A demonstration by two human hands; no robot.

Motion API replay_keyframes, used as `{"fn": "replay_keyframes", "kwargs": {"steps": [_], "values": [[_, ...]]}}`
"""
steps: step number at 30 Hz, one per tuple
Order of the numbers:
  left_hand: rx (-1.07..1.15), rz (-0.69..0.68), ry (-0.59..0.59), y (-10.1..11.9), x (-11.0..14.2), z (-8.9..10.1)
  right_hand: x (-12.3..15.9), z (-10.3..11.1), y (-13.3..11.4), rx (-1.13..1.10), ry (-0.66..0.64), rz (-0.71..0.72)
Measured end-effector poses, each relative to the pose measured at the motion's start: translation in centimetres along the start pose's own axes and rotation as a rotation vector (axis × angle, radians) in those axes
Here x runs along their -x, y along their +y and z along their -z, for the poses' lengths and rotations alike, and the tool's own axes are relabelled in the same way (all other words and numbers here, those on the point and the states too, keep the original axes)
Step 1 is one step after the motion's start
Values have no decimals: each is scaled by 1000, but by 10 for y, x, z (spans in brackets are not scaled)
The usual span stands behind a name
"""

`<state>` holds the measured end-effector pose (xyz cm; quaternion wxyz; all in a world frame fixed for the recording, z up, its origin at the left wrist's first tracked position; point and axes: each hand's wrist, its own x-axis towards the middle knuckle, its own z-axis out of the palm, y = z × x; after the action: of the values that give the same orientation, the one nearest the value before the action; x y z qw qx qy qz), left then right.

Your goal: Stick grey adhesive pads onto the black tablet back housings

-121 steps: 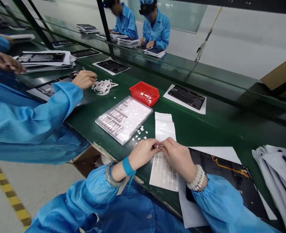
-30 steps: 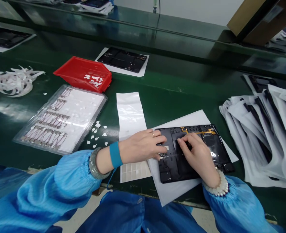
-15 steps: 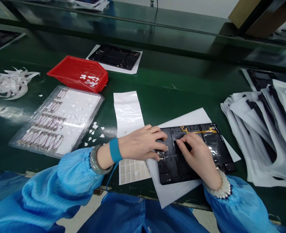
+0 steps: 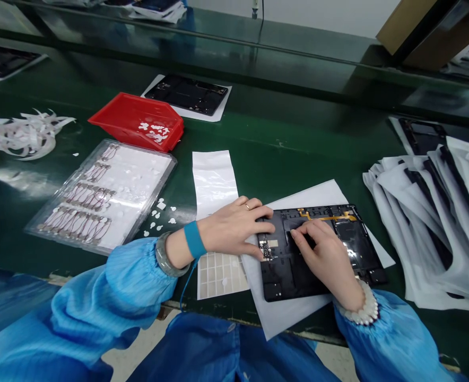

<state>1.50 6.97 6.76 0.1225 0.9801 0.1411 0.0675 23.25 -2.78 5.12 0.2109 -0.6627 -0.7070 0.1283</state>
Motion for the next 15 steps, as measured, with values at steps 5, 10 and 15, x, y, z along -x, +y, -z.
{"fn": "replay_keyframes", "kwargs": {"steps": [5, 10, 15], "values": [[-42, -49, 20, 8, 4, -4, -2, -1, 1, -2, -11, 16], [-211, 57, 108, 41, 17, -5, 7, -9, 26, -57, 0, 99], [-236, 232, 242, 43, 75, 25, 1, -36, 80, -83, 94, 119]]}}
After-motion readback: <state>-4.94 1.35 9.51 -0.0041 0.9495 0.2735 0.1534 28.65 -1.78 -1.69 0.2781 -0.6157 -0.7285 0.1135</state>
